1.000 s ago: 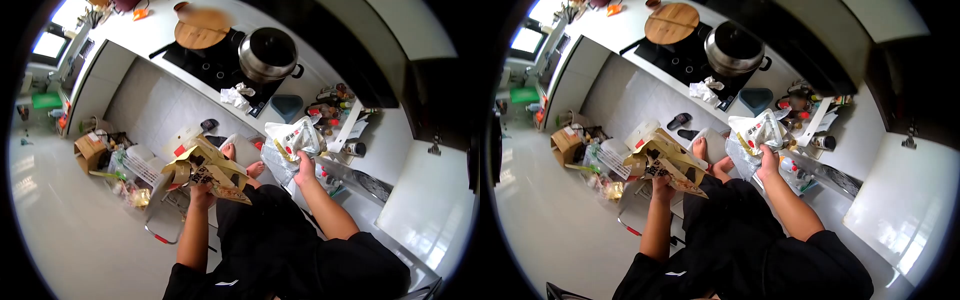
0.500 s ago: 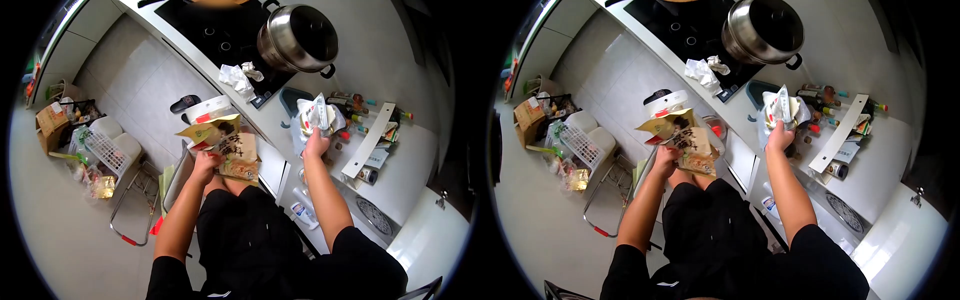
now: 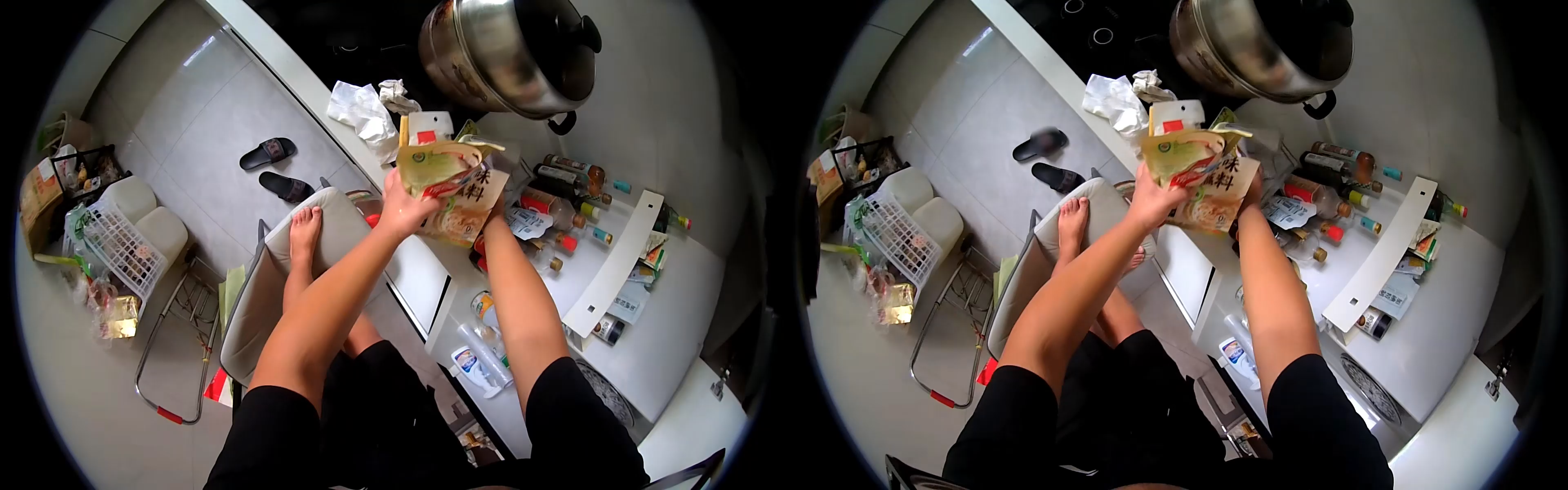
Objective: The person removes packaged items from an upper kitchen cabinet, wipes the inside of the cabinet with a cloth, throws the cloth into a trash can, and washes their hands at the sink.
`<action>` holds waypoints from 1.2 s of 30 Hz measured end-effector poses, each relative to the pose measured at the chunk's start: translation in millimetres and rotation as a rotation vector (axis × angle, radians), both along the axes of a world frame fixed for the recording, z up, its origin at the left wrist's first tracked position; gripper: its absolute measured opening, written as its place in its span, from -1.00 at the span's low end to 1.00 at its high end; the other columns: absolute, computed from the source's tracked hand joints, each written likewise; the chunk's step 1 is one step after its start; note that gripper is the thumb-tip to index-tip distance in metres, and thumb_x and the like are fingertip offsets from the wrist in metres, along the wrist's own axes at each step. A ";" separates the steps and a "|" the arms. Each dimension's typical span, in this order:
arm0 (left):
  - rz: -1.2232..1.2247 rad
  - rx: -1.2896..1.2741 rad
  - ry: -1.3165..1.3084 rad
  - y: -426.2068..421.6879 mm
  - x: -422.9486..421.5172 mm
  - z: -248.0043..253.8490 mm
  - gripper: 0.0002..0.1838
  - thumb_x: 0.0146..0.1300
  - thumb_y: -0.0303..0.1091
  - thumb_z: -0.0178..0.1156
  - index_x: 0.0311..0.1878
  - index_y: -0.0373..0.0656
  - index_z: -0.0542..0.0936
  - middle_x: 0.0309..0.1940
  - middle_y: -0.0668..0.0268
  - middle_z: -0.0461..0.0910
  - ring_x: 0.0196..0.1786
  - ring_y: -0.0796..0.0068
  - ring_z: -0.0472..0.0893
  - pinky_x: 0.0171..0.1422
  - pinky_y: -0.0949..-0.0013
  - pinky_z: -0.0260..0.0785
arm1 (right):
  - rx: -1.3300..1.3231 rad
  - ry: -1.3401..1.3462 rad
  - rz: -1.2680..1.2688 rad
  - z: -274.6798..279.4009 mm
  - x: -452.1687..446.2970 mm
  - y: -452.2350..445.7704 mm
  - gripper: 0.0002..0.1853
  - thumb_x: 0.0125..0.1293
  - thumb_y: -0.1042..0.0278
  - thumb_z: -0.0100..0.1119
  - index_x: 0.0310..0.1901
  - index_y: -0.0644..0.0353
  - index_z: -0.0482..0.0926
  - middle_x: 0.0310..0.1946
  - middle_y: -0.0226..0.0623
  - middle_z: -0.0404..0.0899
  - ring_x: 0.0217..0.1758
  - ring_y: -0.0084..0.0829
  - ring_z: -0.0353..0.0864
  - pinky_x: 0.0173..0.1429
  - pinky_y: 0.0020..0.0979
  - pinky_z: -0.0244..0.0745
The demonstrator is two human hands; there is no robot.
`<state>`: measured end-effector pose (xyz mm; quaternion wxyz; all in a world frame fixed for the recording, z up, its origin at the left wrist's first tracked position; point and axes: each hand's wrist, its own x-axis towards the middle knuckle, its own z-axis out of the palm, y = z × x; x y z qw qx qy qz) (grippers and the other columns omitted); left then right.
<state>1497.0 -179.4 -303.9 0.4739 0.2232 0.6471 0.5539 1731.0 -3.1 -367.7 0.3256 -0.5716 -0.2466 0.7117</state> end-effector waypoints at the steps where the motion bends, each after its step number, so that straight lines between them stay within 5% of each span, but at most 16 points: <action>1: -0.001 0.001 -0.003 11.1 2.3 -8.5 -0.11 -0.27 -0.08 0.51 0.26 -0.08 0.46 0.17 0.01 0.48 0.37 -0.08 0.28 0.51 0.04 0.12 | -0.030 -0.053 0.023 18.4 -10.5 -2.9 -0.57 0.41 0.05 0.03 0.14 0.17 0.57 -0.06 -0.19 0.69 -0.02 -0.18 0.69 0.11 -0.18 0.57; 4: 0.051 0.085 -0.039 40.0 10.7 -35.4 -0.11 -0.24 -0.10 0.52 0.26 -0.12 0.45 0.22 0.00 0.43 0.37 -0.05 0.30 0.48 0.06 0.15 | -0.119 -0.211 0.086 68.1 -36.8 -9.4 -0.54 0.46 0.00 -0.06 0.13 0.17 0.57 -0.06 -0.27 0.67 -0.04 -0.25 0.69 0.11 -0.22 0.58; 7: 0.044 -0.021 -0.146 52.4 11.7 -40.4 -0.08 -0.19 -0.09 0.53 0.32 -0.13 0.40 0.28 -0.04 0.36 0.40 -0.07 0.27 0.51 0.06 0.13 | 0.309 -0.346 0.324 41.5 -1.5 3.6 -0.53 0.46 0.10 -0.05 0.26 0.19 0.51 0.14 -0.25 0.63 0.24 -0.27 0.56 0.39 -0.30 0.37; 9: 0.039 -0.078 -0.151 53.4 15.6 -34.6 -0.03 -0.16 -0.08 0.54 0.37 -0.13 0.35 0.34 -0.07 0.30 0.43 -0.09 0.23 0.53 0.06 0.10 | 0.099 -0.080 0.131 76.4 -13.2 -1.8 -0.43 0.47 0.10 -0.06 0.39 0.27 0.42 0.35 -0.21 0.48 0.42 -0.32 0.40 0.49 -0.33 0.22; 12: 0.169 -0.340 0.062 63.8 36.7 -22.2 0.29 -0.11 -0.02 0.55 0.57 -0.03 -0.11 0.55 -0.19 -0.11 0.55 -0.28 -0.02 0.60 -0.10 -0.10 | 0.382 -0.344 0.179 79.5 -19.4 -7.9 -0.41 0.48 0.06 -0.02 0.36 0.34 0.44 0.36 -0.18 0.47 0.42 -0.32 0.40 0.50 -0.34 0.19; 14: 0.149 -0.351 0.067 64.5 34.0 -10.4 0.33 -0.12 0.00 0.57 0.59 -0.03 -0.15 0.56 -0.19 -0.12 0.57 -0.27 -0.04 0.61 -0.11 -0.13 | 0.432 -0.607 0.294 81.1 -30.6 -16.6 -0.40 0.48 0.04 0.04 0.33 0.40 0.45 0.34 -0.13 0.49 0.40 -0.32 0.41 0.50 -0.34 0.18; 18: 0.106 -0.375 0.113 54.0 27.2 3.8 0.43 -0.14 0.04 0.61 0.62 -0.02 -0.24 0.59 -0.17 -0.15 0.59 -0.26 -0.07 0.63 -0.14 -0.20 | 0.563 -0.581 0.312 84.5 -44.2 -28.6 -0.42 0.48 0.09 0.09 0.33 0.41 0.43 0.35 -0.05 0.46 0.40 -0.25 0.41 0.49 -0.33 0.19; 23: 0.152 -0.302 0.229 26.7 29.5 -0.3 0.36 -0.07 0.05 0.59 0.61 -0.10 -0.16 0.56 -0.15 -0.06 0.57 -0.23 -0.02 0.62 -0.11 -0.15 | 0.805 -1.003 0.165 83.9 -47.8 -41.8 -0.44 0.43 0.14 0.14 0.32 0.36 0.43 0.33 0.02 0.41 0.39 -0.12 0.37 0.47 -0.22 0.22; 26: 0.172 -0.300 0.234 -3.3 29.7 13.1 0.25 0.02 0.04 0.54 0.61 -0.09 -0.10 0.56 -0.18 -0.09 0.57 -0.26 -0.02 0.61 -0.13 -0.11 | 0.781 -1.100 0.136 95.3 -53.1 -73.3 -0.42 0.41 0.17 0.16 0.36 0.32 0.39 0.30 0.03 0.41 0.37 -0.10 0.36 0.45 -0.16 0.24; 27: 0.160 -0.347 0.211 -16.0 30.3 21.4 0.19 0.07 0.03 0.51 0.60 -0.11 -0.05 0.56 -0.18 -0.07 0.56 -0.25 0.00 0.61 -0.11 -0.07 | 0.734 -0.950 0.121 95.0 -53.6 -83.1 -0.39 0.38 0.18 0.18 0.39 0.29 0.34 0.28 0.04 0.42 0.32 -0.09 0.40 0.42 -0.13 0.27; 32: 0.118 -0.346 -0.150 -72.5 40.5 26.4 -0.08 0.14 -0.08 0.44 0.47 -0.27 0.22 0.43 -0.16 0.23 0.49 -0.09 0.25 0.57 0.10 0.14 | 0.465 -1.023 0.507 117.3 -49.8 -156.2 -0.27 0.26 0.18 0.34 0.39 0.32 0.31 0.35 0.08 0.39 0.42 -0.09 0.39 0.48 -0.17 0.28; 36: 0.064 -0.325 -0.073 -100.3 43.4 7.6 -0.09 0.13 -0.16 0.45 0.48 -0.26 0.23 0.43 -0.15 0.24 0.53 -0.06 0.21 0.60 0.11 0.11 | 0.288 -0.966 0.618 93.0 -36.1 -181.2 -0.13 0.20 0.11 0.43 0.45 0.32 0.24 0.43 0.14 0.31 0.52 -0.07 0.30 0.54 -0.19 0.23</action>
